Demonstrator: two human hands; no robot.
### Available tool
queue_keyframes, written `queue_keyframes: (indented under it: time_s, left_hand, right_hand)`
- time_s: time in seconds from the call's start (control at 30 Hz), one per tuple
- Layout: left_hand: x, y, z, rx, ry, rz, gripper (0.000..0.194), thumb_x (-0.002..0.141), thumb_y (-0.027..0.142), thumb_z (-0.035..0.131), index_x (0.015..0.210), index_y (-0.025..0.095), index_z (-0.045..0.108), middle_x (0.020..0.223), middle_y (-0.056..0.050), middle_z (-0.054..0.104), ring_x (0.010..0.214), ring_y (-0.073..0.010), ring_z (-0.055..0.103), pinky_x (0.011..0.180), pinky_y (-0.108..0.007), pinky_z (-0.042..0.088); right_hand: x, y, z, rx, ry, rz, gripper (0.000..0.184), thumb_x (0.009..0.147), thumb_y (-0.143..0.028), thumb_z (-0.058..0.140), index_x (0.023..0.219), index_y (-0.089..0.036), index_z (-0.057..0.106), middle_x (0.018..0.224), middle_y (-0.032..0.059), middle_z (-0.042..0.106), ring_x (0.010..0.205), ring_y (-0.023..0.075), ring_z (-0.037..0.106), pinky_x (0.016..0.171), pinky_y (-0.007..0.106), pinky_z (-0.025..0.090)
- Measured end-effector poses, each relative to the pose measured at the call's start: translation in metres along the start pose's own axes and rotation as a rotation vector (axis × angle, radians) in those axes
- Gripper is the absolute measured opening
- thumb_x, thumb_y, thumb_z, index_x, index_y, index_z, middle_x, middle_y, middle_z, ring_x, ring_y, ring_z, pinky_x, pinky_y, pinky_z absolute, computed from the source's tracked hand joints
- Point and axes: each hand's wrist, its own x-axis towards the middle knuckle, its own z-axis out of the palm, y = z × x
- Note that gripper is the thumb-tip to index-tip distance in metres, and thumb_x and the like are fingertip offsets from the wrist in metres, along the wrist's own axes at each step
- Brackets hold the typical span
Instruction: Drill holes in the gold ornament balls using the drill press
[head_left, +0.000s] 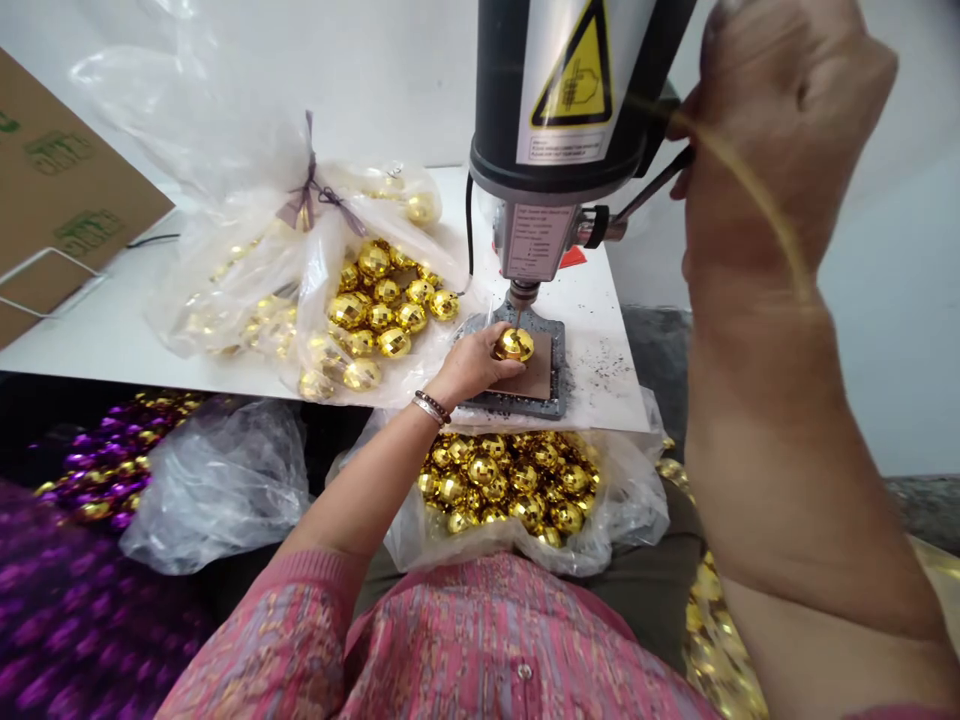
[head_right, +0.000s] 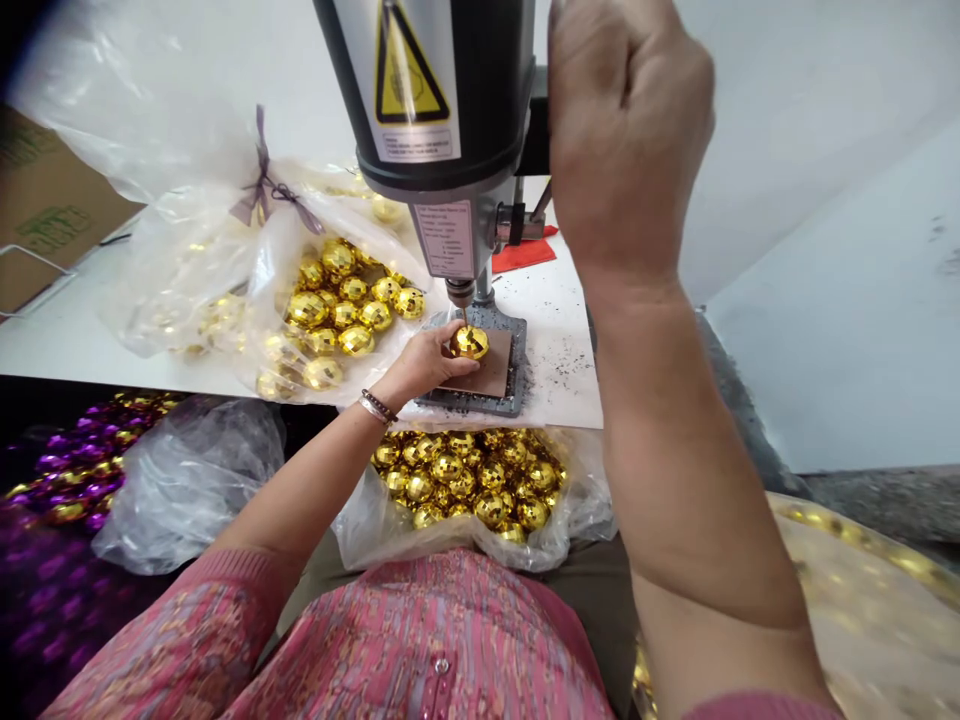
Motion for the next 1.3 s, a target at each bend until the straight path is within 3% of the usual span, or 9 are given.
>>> queue_keyframes:
  time_s: [0.1,0.2,0.33,0.53,0.7,0.93,1.1,1.2,1.3]
  left_hand:
    - [-0.001,0.001,-0.001,-0.001,-0.006,-0.001,0.071,0.081,0.028,0.085,0.149,0.016,0.066,0.105,-0.007,0.078,0.094,-0.0248,0.071,0.089,-0.037,0.058]
    - [-0.002,0.003,-0.001,0.005,-0.006,-0.003,0.07,0.082,0.028,0.085,0.148,0.016,0.067,0.105,-0.007,0.078,0.095,-0.0245,0.071,0.091,-0.037,0.057]
    - [-0.002,0.003,-0.001,-0.005,0.004,0.002,0.066,0.082,0.027,0.085,0.145,0.017,0.069,0.105,-0.005,0.078,0.096,-0.0239,0.071,0.095,-0.036,0.057]
    - [-0.003,-0.002,0.002,-0.034,0.002,0.003,0.07,0.083,0.027,0.084,0.149,0.016,0.065,0.109,-0.006,0.079,0.099,-0.0241,0.072,0.097,-0.036,0.057]
    - [-0.003,-0.004,0.003,-0.048,0.011,-0.001,0.073,0.083,0.029,0.085,0.152,0.016,0.065,0.112,-0.007,0.079,0.102,-0.0247,0.073,0.099,-0.036,0.057]
    - [-0.004,-0.004,0.004,-0.065,0.005,0.02,0.066,0.084,0.027,0.084,0.147,0.017,0.068,0.108,-0.005,0.079,0.097,-0.0233,0.073,0.095,-0.034,0.057]
    - [-0.005,-0.002,0.004,-0.083,0.009,0.007,0.06,0.083,0.026,0.084,0.14,0.019,0.071,0.111,-0.005,0.079,0.098,-0.0232,0.072,0.096,-0.035,0.057]
    - [-0.005,-0.001,0.005,-0.108,0.014,0.004,0.056,0.082,0.026,0.084,0.136,0.02,0.072,0.109,-0.004,0.079,0.096,-0.0222,0.072,0.094,-0.035,0.058]
    - [-0.008,-0.001,0.006,-0.136,0.045,0.018,0.053,0.08,0.024,0.085,0.131,0.019,0.072,0.106,-0.003,0.078,0.094,-0.0207,0.071,0.091,-0.033,0.058]
  right_hand:
    - [-0.038,-0.007,-0.012,-0.088,-0.016,-0.101,0.038,0.104,-0.028,0.048,0.074,-0.021,0.028,0.068,-0.0056,0.03,0.064,0.0014,0.031,0.069,0.023,0.027]
    - [-0.072,0.003,-0.019,-0.123,0.015,-0.266,0.031,0.101,-0.028,0.05,0.075,-0.018,0.035,0.069,-0.0054,0.035,0.063,0.0006,0.03,0.066,0.019,0.028]
    - [-0.094,0.019,-0.019,-0.134,0.036,-0.344,0.029,0.104,-0.036,0.049,0.084,-0.016,0.05,0.072,-0.0046,0.044,0.064,0.0018,0.034,0.068,0.019,0.036]
    - [-0.104,0.029,-0.015,-0.144,0.052,-0.277,0.038,0.106,-0.049,0.041,0.087,-0.019,0.053,0.076,-0.0016,0.051,0.065,0.0055,0.038,0.07,0.024,0.042]
    - [-0.116,0.037,-0.01,-0.129,0.098,-0.255,0.044,0.106,-0.059,0.043,0.088,-0.02,0.055,0.074,-0.0011,0.051,0.065,0.0068,0.042,0.066,0.026,0.04]
    - [-0.13,0.049,0.005,-0.124,0.253,-0.25,0.038,0.108,-0.052,0.041,0.092,-0.021,0.057,0.078,-0.0002,0.057,0.071,0.0081,0.054,0.071,0.027,0.044]
    - [-0.142,0.058,0.013,-0.069,0.241,-0.269,0.032,0.106,-0.048,0.045,0.093,-0.021,0.055,0.079,0.0005,0.056,0.072,0.0093,0.054,0.073,0.028,0.046]
    - [-0.129,0.049,0.013,-0.054,0.272,-0.254,0.04,0.107,-0.055,0.041,0.089,-0.02,0.05,0.075,-0.0005,0.053,0.071,0.0089,0.054,0.072,0.028,0.046]
    - [-0.094,0.034,0.012,-0.033,0.319,-0.203,0.052,0.106,-0.067,0.036,0.082,-0.021,0.04,0.068,-0.0038,0.042,0.063,0.0062,0.045,0.066,0.026,0.037]
